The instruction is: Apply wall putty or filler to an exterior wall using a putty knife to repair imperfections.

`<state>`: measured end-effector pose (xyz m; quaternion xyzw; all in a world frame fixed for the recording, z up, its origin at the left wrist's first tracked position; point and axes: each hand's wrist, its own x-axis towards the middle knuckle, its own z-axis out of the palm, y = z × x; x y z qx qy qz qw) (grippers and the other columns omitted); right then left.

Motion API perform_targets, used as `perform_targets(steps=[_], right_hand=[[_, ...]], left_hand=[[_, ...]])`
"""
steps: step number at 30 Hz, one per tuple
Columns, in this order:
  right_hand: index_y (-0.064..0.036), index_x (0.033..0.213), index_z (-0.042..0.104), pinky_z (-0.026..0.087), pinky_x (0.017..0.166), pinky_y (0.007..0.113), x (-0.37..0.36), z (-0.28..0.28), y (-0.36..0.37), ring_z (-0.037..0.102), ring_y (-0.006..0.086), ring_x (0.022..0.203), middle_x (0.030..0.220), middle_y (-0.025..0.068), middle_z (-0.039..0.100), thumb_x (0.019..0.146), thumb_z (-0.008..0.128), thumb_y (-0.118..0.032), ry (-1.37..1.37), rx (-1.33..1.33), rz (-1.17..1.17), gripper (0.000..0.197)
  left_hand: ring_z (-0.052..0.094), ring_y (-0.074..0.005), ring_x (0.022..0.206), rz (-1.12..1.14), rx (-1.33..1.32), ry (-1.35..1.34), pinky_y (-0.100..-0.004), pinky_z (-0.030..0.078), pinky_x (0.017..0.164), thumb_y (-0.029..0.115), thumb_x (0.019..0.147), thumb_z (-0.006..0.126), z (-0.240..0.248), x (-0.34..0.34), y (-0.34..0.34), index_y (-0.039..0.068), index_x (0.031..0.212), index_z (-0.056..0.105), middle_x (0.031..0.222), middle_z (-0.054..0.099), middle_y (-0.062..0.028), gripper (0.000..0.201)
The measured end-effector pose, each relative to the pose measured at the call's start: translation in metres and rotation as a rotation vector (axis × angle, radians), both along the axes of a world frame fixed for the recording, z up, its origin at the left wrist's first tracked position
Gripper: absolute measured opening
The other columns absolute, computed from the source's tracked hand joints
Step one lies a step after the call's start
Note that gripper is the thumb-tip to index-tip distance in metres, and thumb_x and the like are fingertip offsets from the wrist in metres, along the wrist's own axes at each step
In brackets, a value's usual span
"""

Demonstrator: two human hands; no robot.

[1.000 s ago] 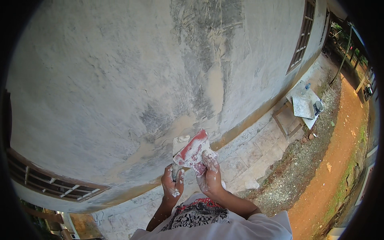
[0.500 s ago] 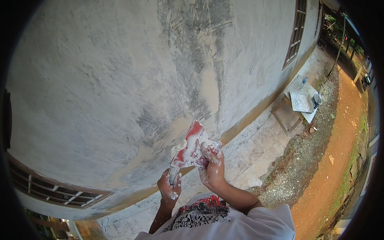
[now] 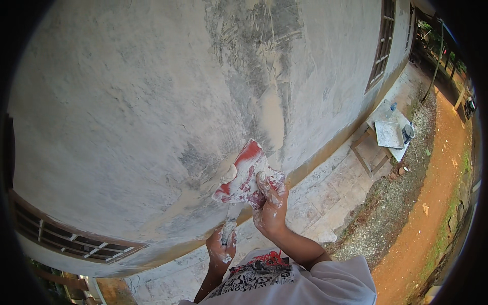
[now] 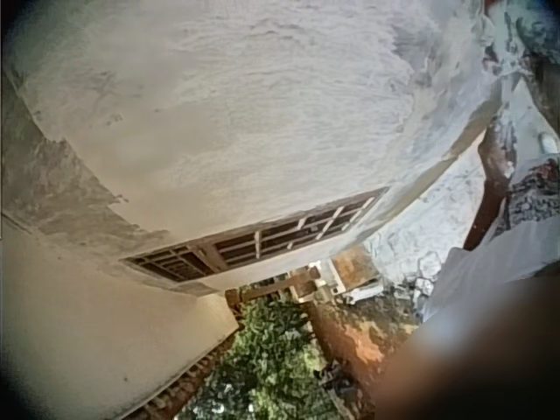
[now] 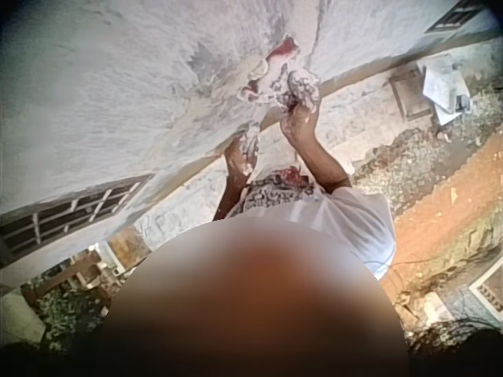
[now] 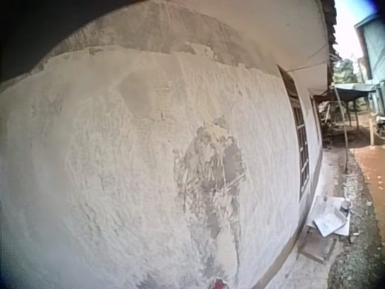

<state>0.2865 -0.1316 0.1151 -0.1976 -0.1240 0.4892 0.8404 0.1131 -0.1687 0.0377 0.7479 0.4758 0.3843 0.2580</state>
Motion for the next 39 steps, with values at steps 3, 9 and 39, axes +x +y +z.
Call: perform_targets(steps=[3, 9, 39], right_hand=[[-0.0060, 0.120, 0.053, 0.053, 0.088, 0.037, 0.036, 0.004, 0.020, 0.062, 0.0221, 0.103, 0.114, 0.0082, 0.062, 0.094, 0.052, -0.016, 0.091, -0.001, 0.005, 0.027], [-0.0022, 0.120, 0.053, 0.050, 0.091, 0.044, 0.125, 0.062, 0.085, 0.061, 0.0268, 0.105, 0.114, 0.0124, 0.062, 0.095, 0.051, -0.018, 0.061, 0.207, -0.017, 0.030], [0.0047, 0.102, 0.064, 0.048, 0.067, 0.036, 0.231, 0.185, 0.205, 0.064, 0.0290, 0.068, 0.077, 0.0261, 0.063, 0.076, 0.058, 0.000, -1.286, 0.105, -1.063, 0.028]], left_hand=[[0.060, -0.0116, 0.061, 0.050, -0.104, -0.114, -0.0255, 0.049, 0.058, 0.002, 0.086, 0.057, 0.012, 0.005, -0.004, -0.002, 0.100, 0.058, 0.070, 0.063, -0.0081, 0.015], [0.061, -0.0214, 0.055, 0.167, -0.098, -0.118, -0.0309, 0.048, 0.055, 0.003, 0.084, 0.060, -0.018, -0.008, -0.007, -0.002, 0.093, 0.058, 0.065, 0.062, -0.0126, 0.010], [0.049, -0.0152, 0.064, 0.317, -0.580, -0.889, -0.0228, 0.043, 0.058, 0.023, 0.098, 0.047, -0.067, -0.036, 0.020, 0.003, 0.101, 0.053, 0.076, 0.053, -0.0045, 0.022]])
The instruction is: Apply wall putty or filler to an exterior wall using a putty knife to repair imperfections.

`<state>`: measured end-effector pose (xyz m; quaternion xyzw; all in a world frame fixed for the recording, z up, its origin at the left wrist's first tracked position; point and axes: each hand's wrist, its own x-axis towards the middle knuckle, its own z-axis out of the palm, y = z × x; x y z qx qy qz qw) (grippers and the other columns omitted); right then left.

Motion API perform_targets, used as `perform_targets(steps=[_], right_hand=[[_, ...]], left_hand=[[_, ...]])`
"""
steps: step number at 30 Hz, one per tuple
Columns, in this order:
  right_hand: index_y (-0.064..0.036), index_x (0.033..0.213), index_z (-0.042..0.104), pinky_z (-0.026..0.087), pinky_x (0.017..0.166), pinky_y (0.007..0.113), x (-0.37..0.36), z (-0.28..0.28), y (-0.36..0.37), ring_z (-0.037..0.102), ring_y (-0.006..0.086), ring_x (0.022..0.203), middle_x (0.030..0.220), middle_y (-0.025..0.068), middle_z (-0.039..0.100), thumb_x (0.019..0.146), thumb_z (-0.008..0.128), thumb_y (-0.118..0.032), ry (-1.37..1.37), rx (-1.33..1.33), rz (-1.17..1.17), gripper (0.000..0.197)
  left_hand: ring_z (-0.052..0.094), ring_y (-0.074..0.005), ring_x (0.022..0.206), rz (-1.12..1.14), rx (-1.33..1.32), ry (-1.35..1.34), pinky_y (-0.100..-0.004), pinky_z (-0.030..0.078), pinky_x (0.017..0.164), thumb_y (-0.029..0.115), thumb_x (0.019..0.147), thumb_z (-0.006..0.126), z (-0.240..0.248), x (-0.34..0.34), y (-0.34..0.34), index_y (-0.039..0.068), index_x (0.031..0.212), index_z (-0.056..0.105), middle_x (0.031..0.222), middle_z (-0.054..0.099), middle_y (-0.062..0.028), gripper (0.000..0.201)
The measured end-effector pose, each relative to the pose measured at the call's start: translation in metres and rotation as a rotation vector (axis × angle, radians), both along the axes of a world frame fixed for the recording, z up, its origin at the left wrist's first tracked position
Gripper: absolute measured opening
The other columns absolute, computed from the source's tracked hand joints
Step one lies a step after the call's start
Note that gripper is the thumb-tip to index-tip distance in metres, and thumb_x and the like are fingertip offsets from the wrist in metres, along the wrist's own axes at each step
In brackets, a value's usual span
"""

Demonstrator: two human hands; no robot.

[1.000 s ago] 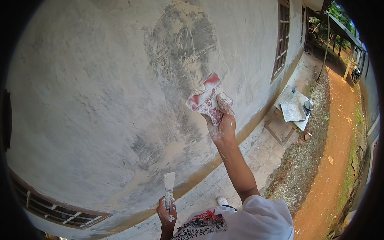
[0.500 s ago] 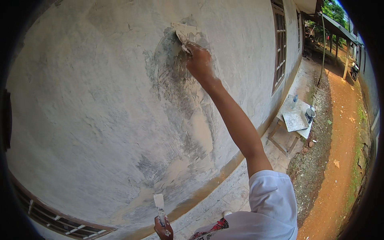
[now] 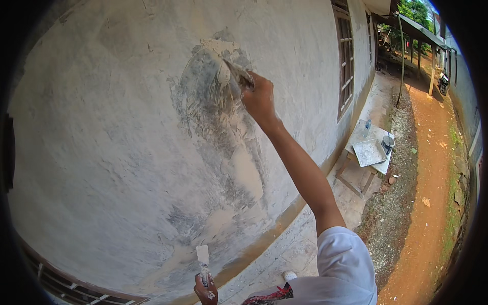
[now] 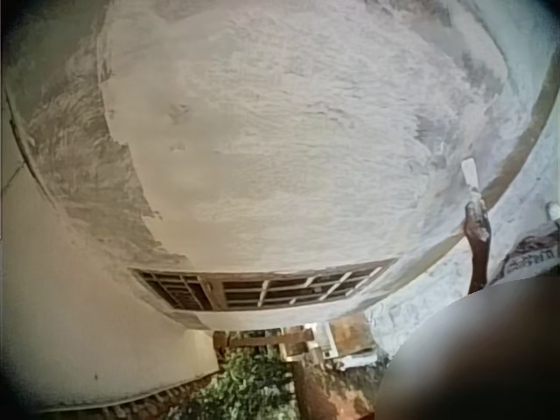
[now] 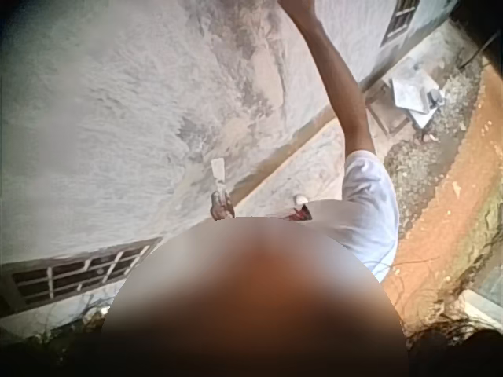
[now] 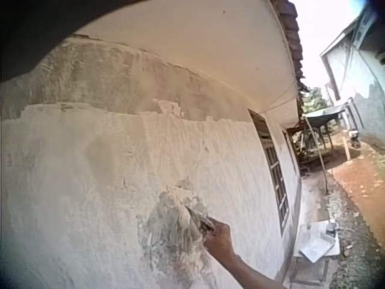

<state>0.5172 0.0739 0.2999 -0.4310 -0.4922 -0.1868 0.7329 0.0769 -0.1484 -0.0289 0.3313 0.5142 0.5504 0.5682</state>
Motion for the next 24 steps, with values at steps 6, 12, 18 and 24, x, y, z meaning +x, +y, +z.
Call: perform_targets(steps=[6, 12, 18, 24], right_hand=[[-0.0016, 0.098, 0.067, 0.050, 0.074, 0.042, 0.045, 0.092, 0.020, 0.064, 0.0394, 0.078, 0.083, 0.0234, 0.066, 0.068, 0.052, -0.003, 0.081, -0.145, -0.178, 0.034], [-0.0068, 0.103, 0.069, 0.049, 0.074, 0.045, -0.041, 0.050, 0.009, 0.063, 0.0402, 0.079, 0.082, 0.0242, 0.064, 0.072, 0.054, -0.003, -0.046, -0.160, -0.186, 0.035], [0.0034, 0.100, 0.066, 0.050, 0.068, 0.037, -0.078, -0.014, -0.016, 0.066, 0.0331, 0.071, 0.077, 0.0234, 0.066, 0.073, 0.054, 0.001, -0.212, -0.316, -0.059, 0.030], [0.0108, 0.094, 0.062, 0.049, 0.064, 0.029, -0.027, 0.022, -0.008, 0.059, 0.0154, 0.071, 0.084, 0.0114, 0.064, 0.078, 0.044, 0.007, 0.367, -0.125, 0.722, 0.024]], left_hand=[[0.049, -0.0145, 0.062, 0.034, 0.173, 0.297, -0.0234, 0.044, 0.056, 0.022, 0.098, 0.047, 0.011, -0.005, -0.019, 0.003, 0.099, 0.055, 0.073, 0.053, -0.0025, 0.021], [0.046, -0.0137, 0.065, 0.055, -0.085, -0.311, -0.0236, 0.041, 0.056, 0.023, 0.097, 0.048, -0.005, -0.020, -0.009, 0.005, 0.090, 0.052, 0.074, 0.050, -0.0020, 0.020], [0.058, -0.0172, 0.054, -0.125, 0.632, 0.835, -0.0318, 0.044, 0.052, 0.017, 0.089, 0.054, 0.045, 0.008, -0.002, 0.000, 0.088, 0.053, 0.063, 0.057, -0.0111, 0.017], [0.056, -0.0159, 0.054, -0.138, 0.402, 0.883, -0.0312, 0.043, 0.051, 0.014, 0.089, 0.055, 0.059, 0.013, -0.014, 0.000, 0.085, 0.052, 0.062, 0.056, -0.0101, 0.014]])
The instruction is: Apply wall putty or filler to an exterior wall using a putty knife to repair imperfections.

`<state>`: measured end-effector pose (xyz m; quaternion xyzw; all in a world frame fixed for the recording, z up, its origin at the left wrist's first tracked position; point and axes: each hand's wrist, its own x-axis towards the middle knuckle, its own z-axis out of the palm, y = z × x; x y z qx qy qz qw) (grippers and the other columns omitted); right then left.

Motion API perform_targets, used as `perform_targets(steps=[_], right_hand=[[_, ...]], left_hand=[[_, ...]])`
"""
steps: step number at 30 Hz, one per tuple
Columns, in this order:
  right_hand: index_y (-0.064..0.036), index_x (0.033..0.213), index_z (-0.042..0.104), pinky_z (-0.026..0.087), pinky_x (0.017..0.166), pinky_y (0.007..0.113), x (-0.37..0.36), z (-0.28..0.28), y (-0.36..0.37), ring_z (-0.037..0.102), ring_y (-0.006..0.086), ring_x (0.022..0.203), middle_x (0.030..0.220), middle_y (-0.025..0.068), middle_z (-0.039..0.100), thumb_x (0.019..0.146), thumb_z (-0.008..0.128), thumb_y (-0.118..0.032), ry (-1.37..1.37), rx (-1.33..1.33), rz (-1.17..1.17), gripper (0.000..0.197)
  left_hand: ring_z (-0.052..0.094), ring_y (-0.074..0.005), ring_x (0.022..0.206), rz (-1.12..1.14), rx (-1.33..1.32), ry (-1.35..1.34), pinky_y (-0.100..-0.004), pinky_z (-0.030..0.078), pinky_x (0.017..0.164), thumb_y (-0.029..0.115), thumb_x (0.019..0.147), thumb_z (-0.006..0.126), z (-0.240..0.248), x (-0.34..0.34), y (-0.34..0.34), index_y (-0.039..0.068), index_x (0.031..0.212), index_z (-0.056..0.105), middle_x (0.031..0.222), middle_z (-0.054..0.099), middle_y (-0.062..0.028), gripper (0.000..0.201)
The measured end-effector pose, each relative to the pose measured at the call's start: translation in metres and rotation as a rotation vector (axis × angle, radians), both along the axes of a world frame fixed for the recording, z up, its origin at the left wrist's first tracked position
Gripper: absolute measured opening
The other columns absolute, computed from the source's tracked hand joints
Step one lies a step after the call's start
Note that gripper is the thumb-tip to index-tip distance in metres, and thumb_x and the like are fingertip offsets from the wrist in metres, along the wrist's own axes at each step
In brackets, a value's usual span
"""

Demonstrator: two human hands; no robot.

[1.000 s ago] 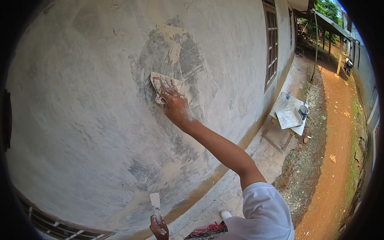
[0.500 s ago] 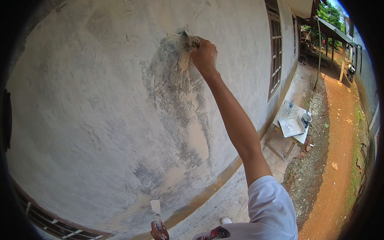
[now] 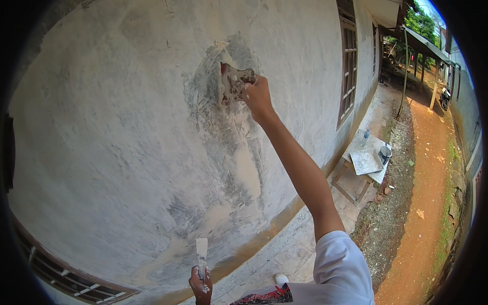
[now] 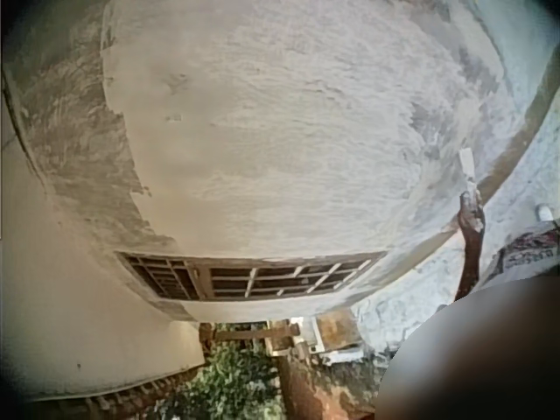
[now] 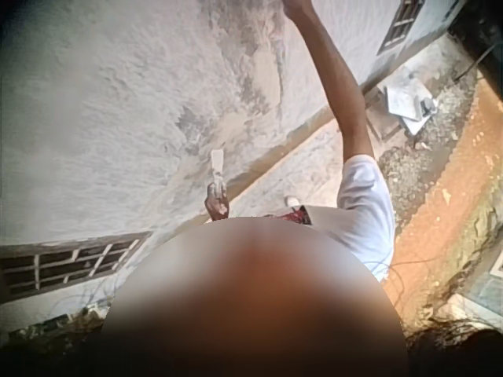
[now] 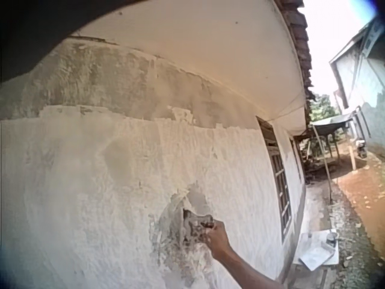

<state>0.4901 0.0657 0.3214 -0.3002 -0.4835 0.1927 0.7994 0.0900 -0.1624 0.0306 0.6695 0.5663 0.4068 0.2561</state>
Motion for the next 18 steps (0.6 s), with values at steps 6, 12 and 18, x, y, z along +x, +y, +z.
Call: perform_targets(steps=[6, 12, 18], right_hand=[[0.0073, 0.084, 0.063, 0.049, 0.068, 0.039, 0.041, 0.113, 0.012, 0.064, 0.0292, 0.069, 0.075, 0.0202, 0.066, 0.071, 0.054, -0.006, -0.340, 0.033, -0.703, 0.020], [0.0026, 0.087, 0.066, 0.048, 0.079, 0.046, 0.013, 0.105, 0.021, 0.063, 0.0412, 0.083, 0.081, 0.0259, 0.065, 0.071, 0.056, -0.011, -0.555, -0.127, -0.960, 0.023], [0.0034, 0.098, 0.067, 0.049, 0.077, 0.044, -0.052, 0.041, -0.004, 0.063, 0.0413, 0.082, 0.082, 0.0272, 0.064, 0.068, 0.056, -0.005, -0.555, -0.102, -0.773, 0.033]], left_hand=[[0.054, -0.0198, 0.063, 0.076, 0.052, -0.322, -0.0327, 0.046, 0.057, 0.014, 0.093, 0.053, -0.061, -0.041, -0.022, 0.001, 0.095, 0.055, 0.075, 0.055, -0.0089, 0.013], [0.049, -0.0156, 0.074, 0.487, -0.365, -1.265, -0.0344, 0.044, 0.090, 0.020, 0.100, 0.039, -0.068, -0.050, -0.029, 0.002, 0.105, 0.053, 0.069, 0.048, -0.0008, 0.023], [0.055, -0.0159, 0.072, 0.038, -0.074, -0.875, -0.0319, 0.044, 0.069, 0.013, 0.093, 0.051, -0.086, -0.072, -0.021, -0.001, 0.100, 0.051, 0.074, 0.057, -0.0079, 0.015]])
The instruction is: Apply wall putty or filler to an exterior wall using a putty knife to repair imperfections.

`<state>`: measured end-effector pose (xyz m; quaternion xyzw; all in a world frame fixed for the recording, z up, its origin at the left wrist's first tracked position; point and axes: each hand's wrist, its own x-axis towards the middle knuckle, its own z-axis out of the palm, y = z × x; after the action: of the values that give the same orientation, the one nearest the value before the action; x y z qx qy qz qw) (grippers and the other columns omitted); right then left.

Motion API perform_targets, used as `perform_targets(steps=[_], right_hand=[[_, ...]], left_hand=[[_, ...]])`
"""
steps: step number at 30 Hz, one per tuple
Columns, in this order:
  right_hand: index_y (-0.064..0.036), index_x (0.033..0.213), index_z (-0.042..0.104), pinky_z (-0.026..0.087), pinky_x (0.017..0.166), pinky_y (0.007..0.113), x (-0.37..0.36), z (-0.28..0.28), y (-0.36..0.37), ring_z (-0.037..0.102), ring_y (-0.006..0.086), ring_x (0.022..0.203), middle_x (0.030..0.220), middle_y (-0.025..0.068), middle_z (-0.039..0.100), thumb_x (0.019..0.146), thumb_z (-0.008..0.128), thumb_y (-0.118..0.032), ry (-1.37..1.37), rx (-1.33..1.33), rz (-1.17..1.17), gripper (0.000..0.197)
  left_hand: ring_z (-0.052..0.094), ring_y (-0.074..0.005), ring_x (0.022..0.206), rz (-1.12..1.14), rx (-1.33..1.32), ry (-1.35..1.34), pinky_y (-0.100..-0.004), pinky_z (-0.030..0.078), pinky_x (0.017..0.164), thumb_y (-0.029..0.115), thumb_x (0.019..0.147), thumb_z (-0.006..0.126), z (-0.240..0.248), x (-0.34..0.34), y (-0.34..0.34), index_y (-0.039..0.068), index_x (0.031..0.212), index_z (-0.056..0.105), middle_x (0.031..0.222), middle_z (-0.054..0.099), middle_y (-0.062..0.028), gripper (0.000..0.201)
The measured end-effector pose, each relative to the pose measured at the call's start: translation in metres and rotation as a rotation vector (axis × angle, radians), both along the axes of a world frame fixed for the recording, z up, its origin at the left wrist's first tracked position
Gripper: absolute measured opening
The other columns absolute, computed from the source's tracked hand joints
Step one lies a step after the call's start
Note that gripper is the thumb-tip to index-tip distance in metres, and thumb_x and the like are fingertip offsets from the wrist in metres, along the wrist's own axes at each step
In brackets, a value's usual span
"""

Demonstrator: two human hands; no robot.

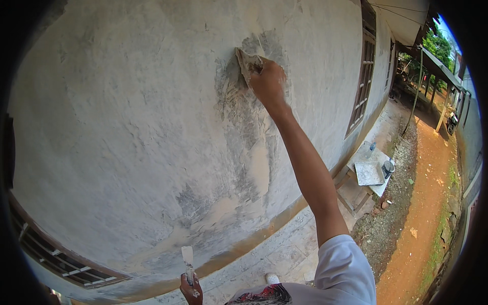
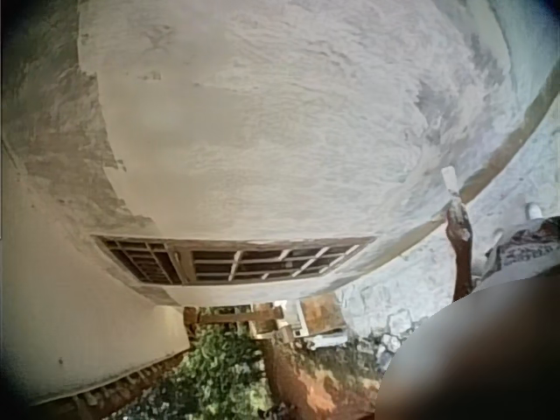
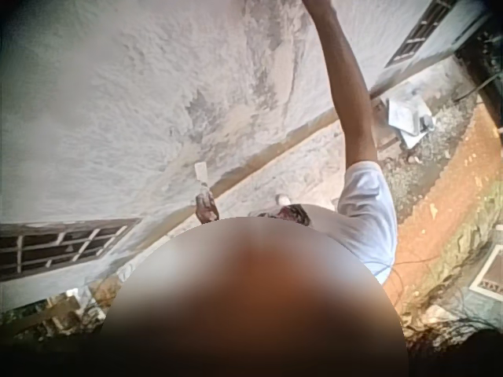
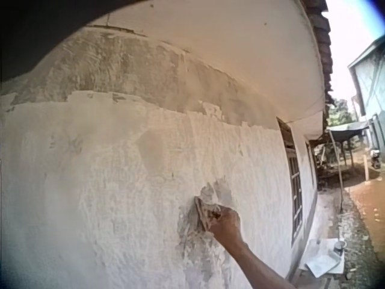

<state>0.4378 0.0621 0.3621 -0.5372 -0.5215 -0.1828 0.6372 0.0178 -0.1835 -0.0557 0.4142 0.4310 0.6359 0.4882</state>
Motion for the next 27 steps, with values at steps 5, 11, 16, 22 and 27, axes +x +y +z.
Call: perform_targets(steps=[5, 11, 16, 22, 27], right_hand=[[0.0037, 0.106, 0.065, 0.050, 0.075, 0.044, -0.073, -0.072, -0.020, 0.064, 0.0408, 0.079, 0.081, 0.0266, 0.064, 0.067, 0.055, -0.002, 0.040, -0.079, 0.050, 0.041], [0.0052, 0.096, 0.065, 0.051, 0.072, 0.038, -0.105, -0.134, -0.022, 0.066, 0.0349, 0.077, 0.079, 0.0238, 0.067, 0.068, 0.054, 0.000, 0.228, -0.115, 0.266, 0.030], [0.0045, 0.105, 0.060, 0.053, 0.079, 0.034, -0.103, -0.137, -0.031, 0.065, 0.0254, 0.086, 0.100, 0.0152, 0.065, 0.087, 0.048, -0.004, 1.013, -0.095, 1.027, 0.024], [0.0033, 0.107, 0.055, 0.055, 0.066, 0.041, -0.006, -0.119, -0.018, 0.063, 0.0249, 0.076, 0.090, 0.0147, 0.060, 0.090, 0.037, -0.014, 1.184, 0.156, 0.857, 0.030], [0.0090, 0.083, 0.057, 0.058, 0.056, 0.045, 0.082, -0.083, 0.012, 0.064, 0.0310, 0.061, 0.075, 0.0196, 0.060, 0.081, 0.046, -0.012, 1.048, 0.000, 0.472, 0.023]], left_hand=[[0.058, -0.0186, 0.054, 0.096, 0.110, 0.772, -0.0317, 0.044, 0.052, 0.014, 0.089, 0.056, 0.044, 0.012, 0.014, 0.001, 0.087, 0.052, 0.062, 0.057, -0.0105, 0.014], [0.052, -0.0171, 0.050, 0.007, 0.152, 0.831, -0.0322, 0.041, 0.050, 0.015, 0.089, 0.056, 0.075, 0.027, 0.006, 0.001, 0.087, 0.053, 0.059, 0.054, -0.0102, 0.014], [0.050, -0.0180, 0.051, -0.017, 0.135, 0.830, -0.0321, 0.040, 0.050, 0.016, 0.089, 0.056, 0.073, 0.015, -0.005, 0.000, 0.085, 0.052, 0.059, 0.053, -0.0111, 0.016], [0.060, -0.0234, 0.080, -0.089, -0.290, -0.254, -0.0317, 0.050, 0.073, 0.009, 0.090, 0.056, -0.029, -0.054, -0.002, -0.005, 0.113, 0.052, 0.088, 0.062, -0.0096, 0.027], [0.063, -0.0314, 0.083, 0.037, 0.063, 0.599, -0.0367, 0.051, 0.073, 0.016, 0.091, 0.057, -0.022, -0.070, -0.010, -0.004, 0.108, 0.057, 0.096, 0.063, -0.0187, 0.027]])
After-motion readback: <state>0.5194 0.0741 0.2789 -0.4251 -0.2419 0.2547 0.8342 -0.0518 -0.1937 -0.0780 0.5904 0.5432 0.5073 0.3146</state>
